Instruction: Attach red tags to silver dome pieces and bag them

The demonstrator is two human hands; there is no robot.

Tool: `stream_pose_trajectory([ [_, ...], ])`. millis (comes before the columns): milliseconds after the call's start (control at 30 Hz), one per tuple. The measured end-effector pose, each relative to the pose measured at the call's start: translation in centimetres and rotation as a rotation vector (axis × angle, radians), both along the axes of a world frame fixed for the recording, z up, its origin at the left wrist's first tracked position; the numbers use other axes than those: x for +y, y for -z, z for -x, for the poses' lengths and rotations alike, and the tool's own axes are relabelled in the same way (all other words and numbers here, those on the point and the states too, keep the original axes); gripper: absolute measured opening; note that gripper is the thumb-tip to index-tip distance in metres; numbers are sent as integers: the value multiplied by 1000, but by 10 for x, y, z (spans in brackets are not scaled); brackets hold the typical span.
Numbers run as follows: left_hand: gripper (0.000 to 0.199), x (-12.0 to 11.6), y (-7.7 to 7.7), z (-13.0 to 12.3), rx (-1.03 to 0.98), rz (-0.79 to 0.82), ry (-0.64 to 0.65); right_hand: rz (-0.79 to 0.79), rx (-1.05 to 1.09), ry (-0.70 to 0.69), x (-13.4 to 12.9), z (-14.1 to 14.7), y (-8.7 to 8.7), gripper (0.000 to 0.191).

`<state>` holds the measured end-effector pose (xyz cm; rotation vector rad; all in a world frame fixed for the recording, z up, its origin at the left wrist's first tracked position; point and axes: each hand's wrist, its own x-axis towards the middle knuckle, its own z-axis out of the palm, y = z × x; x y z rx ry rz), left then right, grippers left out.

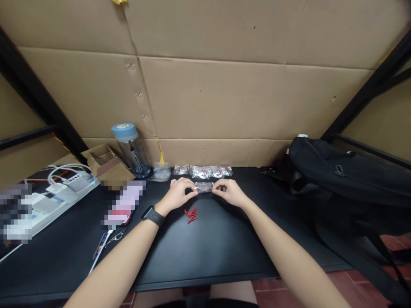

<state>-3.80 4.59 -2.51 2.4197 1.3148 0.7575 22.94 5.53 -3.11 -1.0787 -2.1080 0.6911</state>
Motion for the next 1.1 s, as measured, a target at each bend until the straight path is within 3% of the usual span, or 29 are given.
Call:
stream_pose_trajectory([
  [133,32,-1,0,-4,-54,87,-66,137,125,70,1,4,10,11],
  [200,34,-1,1,-8,-51,104,-102,155,189,100,0,8,13,22],
  [267,34,-2,2,-11,-32,89,-147,137,187,137,-2,12,13,34],
  [433,15,-10,0,-18,13,-125,-264,-34,-38,176,-5,20,11,20],
  [533,16,-17,-6,-20,61,-205,-123,-100,-203,162,-5,23,12,29],
  [667,28,-23,-9,-21,168,-179,74,-178,-365,150,-9,22,10,41],
  [833,44,-21,0,-20,241,-140,32,-209,-426,86,-15,24,4,54],
  [933,45,-19,6,-20,244,-145,-15,-197,-403,66,-15,28,1,44],
  [1100,28,-15,8,-19,177,-175,-70,-219,-366,102,-12,31,1,24],
])
